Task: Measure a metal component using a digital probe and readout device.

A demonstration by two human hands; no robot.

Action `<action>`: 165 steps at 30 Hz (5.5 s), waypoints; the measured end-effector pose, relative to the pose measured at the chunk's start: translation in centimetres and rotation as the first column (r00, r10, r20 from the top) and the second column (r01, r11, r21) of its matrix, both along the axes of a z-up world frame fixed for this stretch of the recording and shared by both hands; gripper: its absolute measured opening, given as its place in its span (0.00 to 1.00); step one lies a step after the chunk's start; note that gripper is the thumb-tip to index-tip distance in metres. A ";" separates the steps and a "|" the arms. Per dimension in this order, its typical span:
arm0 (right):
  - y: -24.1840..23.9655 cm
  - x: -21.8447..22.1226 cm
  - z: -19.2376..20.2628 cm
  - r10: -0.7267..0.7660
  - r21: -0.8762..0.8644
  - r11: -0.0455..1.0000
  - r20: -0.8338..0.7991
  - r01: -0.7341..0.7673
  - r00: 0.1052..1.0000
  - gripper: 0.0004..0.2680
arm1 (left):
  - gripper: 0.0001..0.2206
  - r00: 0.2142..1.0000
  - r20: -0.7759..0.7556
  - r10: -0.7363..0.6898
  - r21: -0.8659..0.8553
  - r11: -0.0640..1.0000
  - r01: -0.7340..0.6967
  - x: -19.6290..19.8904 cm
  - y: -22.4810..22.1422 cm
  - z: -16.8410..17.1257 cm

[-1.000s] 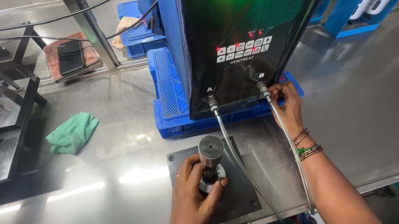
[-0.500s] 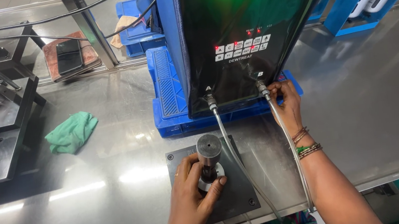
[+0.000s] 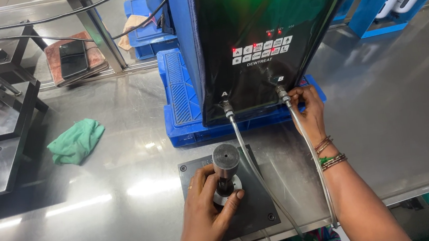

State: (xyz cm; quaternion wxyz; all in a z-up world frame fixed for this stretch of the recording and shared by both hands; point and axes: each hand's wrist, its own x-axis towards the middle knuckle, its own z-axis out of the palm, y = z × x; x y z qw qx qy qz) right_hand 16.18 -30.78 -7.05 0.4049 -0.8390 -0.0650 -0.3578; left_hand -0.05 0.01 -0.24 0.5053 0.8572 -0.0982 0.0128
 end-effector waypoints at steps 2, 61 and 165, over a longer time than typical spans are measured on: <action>-0.1 0.1 -0.1 0.002 0.004 1.000 -0.005 -0.002 1.000 0.03 | 0.20 0.999 0.041 -0.004 0.008 1.000 0.003 0.0 0.1 -0.3; 4.4 5.3 5.6 0.230 0.389 0.844 0.363 -0.371 0.903 0.43 | 0.17 0.986 0.164 -0.022 -0.021 0.999 0.026 0.0 0.3 0.0; -1.3 0.9 -0.7 0.349 0.682 0.706 -0.101 -0.191 0.932 0.12 | 0.14 0.812 0.200 -0.548 -0.749 0.448 0.487 6.2 -0.9 6.0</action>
